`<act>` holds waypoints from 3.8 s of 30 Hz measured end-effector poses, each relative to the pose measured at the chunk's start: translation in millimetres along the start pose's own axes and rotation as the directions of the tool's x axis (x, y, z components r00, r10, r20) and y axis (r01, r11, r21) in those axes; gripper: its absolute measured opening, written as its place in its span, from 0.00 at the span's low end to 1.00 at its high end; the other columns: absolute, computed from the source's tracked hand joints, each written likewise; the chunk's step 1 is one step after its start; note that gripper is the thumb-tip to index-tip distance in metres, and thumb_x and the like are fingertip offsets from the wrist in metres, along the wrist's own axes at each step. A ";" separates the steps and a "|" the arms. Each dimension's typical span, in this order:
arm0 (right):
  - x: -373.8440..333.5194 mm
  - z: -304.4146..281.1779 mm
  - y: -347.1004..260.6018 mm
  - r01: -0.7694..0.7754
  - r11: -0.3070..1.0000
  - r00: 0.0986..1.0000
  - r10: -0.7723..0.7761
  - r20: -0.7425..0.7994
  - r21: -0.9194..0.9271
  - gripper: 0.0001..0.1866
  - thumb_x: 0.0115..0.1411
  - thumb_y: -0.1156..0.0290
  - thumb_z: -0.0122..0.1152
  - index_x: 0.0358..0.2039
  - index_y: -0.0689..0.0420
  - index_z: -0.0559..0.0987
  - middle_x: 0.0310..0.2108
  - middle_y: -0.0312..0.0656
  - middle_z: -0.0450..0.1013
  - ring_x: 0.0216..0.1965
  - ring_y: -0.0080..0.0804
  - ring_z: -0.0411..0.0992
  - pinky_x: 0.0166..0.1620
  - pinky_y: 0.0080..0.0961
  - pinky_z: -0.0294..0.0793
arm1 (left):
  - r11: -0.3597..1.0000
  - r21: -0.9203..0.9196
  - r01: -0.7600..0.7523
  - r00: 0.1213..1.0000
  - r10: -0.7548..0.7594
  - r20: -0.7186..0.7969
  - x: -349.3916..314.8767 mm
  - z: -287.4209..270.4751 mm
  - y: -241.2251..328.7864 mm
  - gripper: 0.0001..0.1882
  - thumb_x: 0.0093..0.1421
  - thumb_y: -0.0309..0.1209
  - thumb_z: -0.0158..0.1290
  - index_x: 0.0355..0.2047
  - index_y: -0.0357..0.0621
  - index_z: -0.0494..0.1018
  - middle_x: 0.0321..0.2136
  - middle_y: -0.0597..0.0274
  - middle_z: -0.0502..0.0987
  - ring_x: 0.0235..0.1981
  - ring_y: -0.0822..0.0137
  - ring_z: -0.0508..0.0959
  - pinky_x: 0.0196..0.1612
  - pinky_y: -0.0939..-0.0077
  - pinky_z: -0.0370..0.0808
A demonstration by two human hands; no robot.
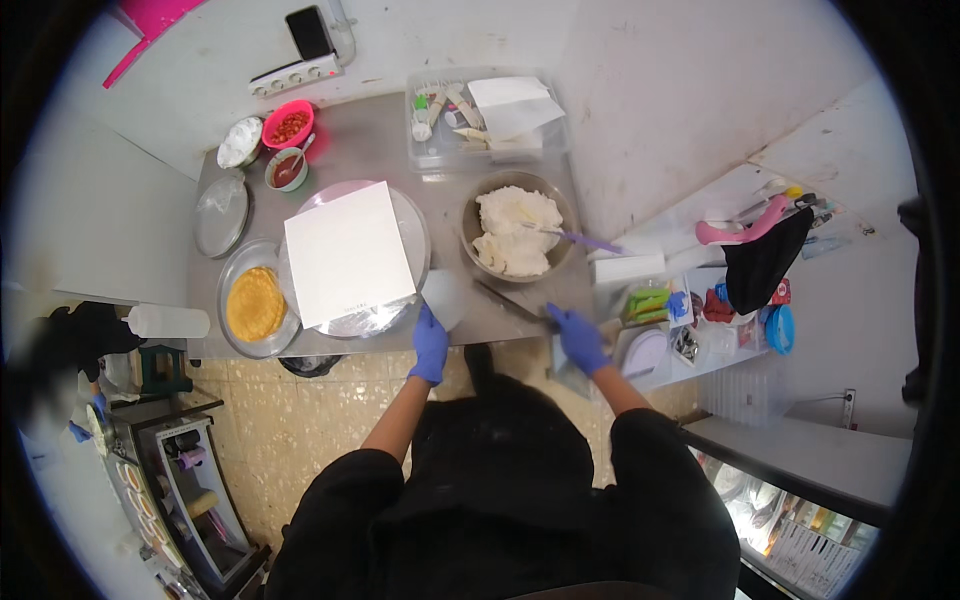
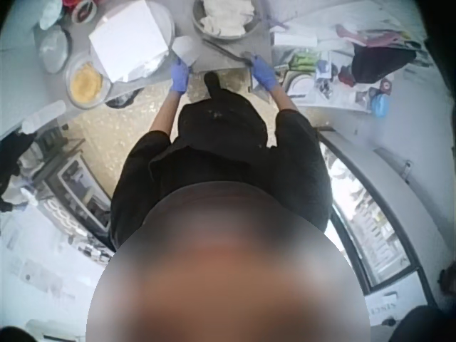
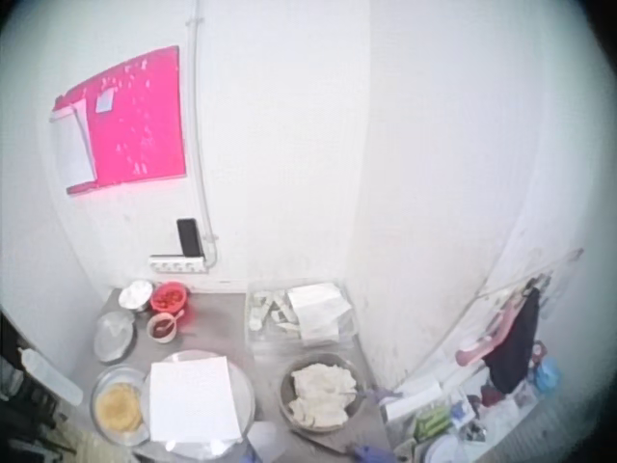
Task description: The person assembles a layered crepe dessert by placing a crepe on parchment paper, spreading whipped cream, and repeating the process with additional crepes. The person uses a spatula to spread cream and handles crepes and parchment paper throughout.
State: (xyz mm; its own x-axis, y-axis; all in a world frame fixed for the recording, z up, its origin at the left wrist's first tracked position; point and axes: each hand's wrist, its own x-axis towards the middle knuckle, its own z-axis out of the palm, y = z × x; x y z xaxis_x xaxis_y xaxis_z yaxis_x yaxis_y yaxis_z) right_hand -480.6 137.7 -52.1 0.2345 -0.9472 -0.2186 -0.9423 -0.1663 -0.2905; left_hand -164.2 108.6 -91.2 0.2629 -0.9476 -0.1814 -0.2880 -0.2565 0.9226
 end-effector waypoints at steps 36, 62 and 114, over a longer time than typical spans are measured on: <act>78.9 -167.5 -130.0 0.048 0.616 0.914 -0.344 0.214 0.786 0.18 0.62 0.64 0.52 0.52 0.50 0.74 0.34 0.33 0.70 0.32 0.25 0.68 0.34 0.23 0.70 | 0.648 -0.425 0.631 0.768 -0.449 0.457 -71.5 -30.1 45.4 0.19 0.60 0.34 0.49 0.51 0.46 0.67 0.41 0.63 0.77 0.36 0.68 0.76 0.38 0.76 0.70; 65.3 -90.0 -311.7 0.152 0.903 0.983 -0.094 -0.160 0.403 0.15 0.58 0.66 0.56 0.46 0.46 0.78 0.28 0.45 0.69 0.27 0.42 0.71 0.32 0.38 0.70 | 0.584 -0.572 0.576 0.817 -0.432 0.382 11.4 -237.1 17.0 0.12 0.58 0.34 0.47 0.42 0.46 0.69 0.37 0.60 0.76 0.40 0.62 0.78 0.39 0.69 0.71; 81.5 -79.5 -311.5 -0.108 0.942 0.926 0.211 -0.313 0.317 0.14 0.59 0.64 0.54 0.45 0.45 0.79 0.27 0.44 0.70 0.26 0.42 0.71 0.29 0.34 0.71 | 0.612 -0.591 0.526 0.851 -0.383 0.360 120.1 -293.8 26.5 0.20 0.62 0.39 0.42 0.53 0.47 0.66 0.38 0.65 0.73 0.35 0.70 0.72 0.39 0.76 0.70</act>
State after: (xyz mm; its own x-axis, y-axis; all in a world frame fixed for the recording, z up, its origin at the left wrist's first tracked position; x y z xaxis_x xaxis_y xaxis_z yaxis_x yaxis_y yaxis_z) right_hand -187.0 90.5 94.7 -0.0565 -0.9980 0.0275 -0.8376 0.0324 -0.5453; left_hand 130.3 43.9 11.5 0.0025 -0.7762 -0.6305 0.5062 -0.5427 0.6702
